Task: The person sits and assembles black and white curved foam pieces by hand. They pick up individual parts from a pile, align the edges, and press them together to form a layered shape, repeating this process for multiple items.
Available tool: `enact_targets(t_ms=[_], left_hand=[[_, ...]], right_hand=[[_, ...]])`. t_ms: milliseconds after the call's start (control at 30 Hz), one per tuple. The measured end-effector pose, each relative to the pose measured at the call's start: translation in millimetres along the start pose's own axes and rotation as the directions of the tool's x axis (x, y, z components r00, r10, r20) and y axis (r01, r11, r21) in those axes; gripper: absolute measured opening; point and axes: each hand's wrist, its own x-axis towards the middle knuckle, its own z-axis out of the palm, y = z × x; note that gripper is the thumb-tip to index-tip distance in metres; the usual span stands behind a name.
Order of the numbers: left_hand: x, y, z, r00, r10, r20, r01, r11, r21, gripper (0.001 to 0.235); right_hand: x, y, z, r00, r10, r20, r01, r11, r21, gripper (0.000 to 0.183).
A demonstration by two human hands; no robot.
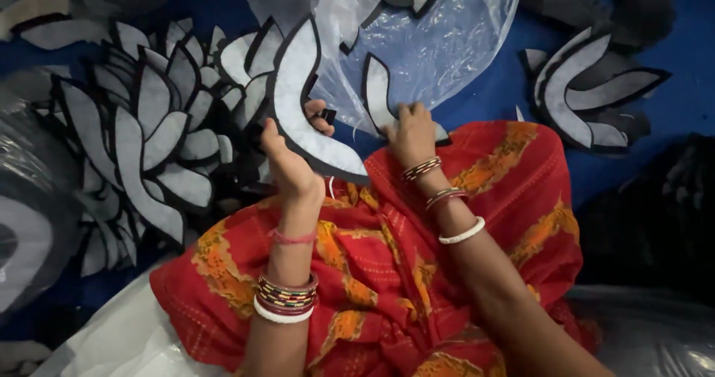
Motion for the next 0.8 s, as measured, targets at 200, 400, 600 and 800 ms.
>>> enact_targets(t_ms=[200, 400, 600, 800], left_hand=[[0, -5, -5, 0.998, -0.021, 0.066, 0.022, 1.0, -0.017, 0.058], [-10, -1, 5, 0.977, -0.077, 0.2, 0.098, 0.99, -0.1, 0.059], [-18, 0, 12, 0.87, -0.252, 0.423, 0.352, 0.92, -0.175, 0.057], [-24, 2, 11, 0.793, -0.272, 0.546, 0.441, 0.874, -0.205, 0.059]], right_hand=[[2, 28, -8, 0.993, 0.027, 0.113, -0.003, 0.979, -0.206, 0.027], [4, -64, -129, 0.99, 0.138, -0.021, -0.11, 0.864, 0.491, 0.017], [-1, -125, -132, 0.897, 0.145, 0.418, -0.422, 0.561, 0.712, 0.023], [-8, -129, -102, 0.958, 0.148, 0.245, -0.285, 0.422, 0.861, 0.026]])
